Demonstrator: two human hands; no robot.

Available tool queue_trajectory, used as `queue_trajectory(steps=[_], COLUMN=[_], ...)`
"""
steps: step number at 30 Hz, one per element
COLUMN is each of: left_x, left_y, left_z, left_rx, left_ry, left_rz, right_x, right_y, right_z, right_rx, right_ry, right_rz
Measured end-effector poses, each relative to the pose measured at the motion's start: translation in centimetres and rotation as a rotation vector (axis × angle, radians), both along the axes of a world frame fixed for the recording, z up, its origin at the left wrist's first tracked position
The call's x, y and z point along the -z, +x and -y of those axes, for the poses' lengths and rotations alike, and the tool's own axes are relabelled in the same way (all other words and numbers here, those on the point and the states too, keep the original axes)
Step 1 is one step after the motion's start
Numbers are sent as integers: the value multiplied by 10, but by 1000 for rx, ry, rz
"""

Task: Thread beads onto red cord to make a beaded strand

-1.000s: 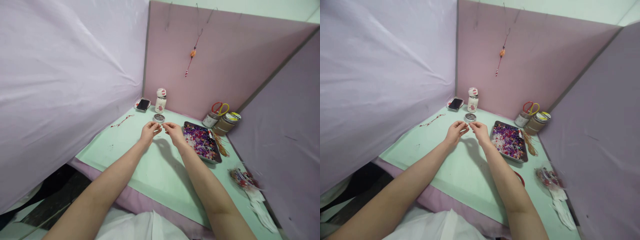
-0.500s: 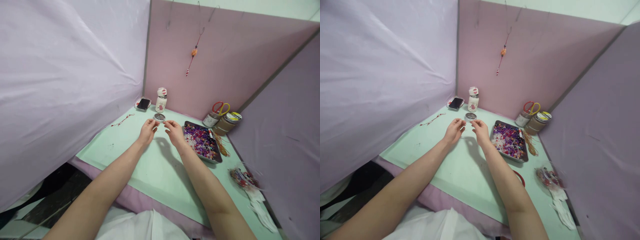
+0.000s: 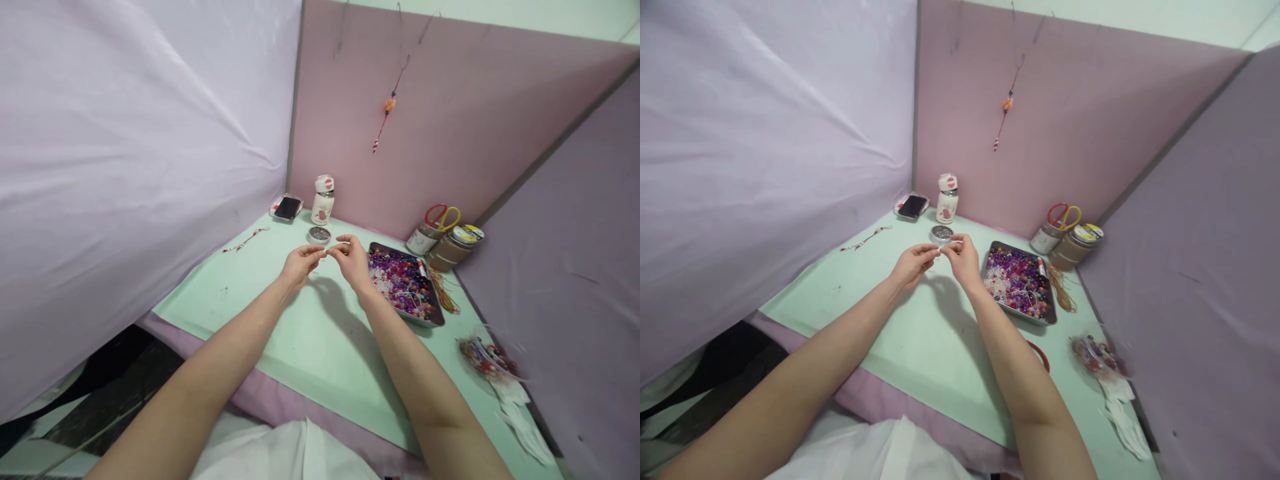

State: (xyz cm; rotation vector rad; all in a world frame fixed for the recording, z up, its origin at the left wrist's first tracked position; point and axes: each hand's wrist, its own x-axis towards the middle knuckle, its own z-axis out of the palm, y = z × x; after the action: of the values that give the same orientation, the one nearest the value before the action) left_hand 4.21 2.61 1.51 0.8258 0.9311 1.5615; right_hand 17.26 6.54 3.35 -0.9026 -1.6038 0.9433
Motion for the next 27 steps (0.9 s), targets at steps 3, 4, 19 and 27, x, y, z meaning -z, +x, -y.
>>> queue_trajectory(steps=[3,4,19,27], left_x=[3,4,8,7], left_y=[-1,-1,-3,-6], left_z=[-1,-1,-5,-3], left_rx=[2,6,-63,101], left_ry=[-26,-29,-30,-79], left_rz=[-12,-6,-110,-106], right_x=[-2,-3,0,-10], right_y=[3,3,0,4], right_z=[-1,-1,1,4], right_rx=[13,9,-29,-89], right_ry=[72,78,-45,-181], right_rz=[94,107,110,118])
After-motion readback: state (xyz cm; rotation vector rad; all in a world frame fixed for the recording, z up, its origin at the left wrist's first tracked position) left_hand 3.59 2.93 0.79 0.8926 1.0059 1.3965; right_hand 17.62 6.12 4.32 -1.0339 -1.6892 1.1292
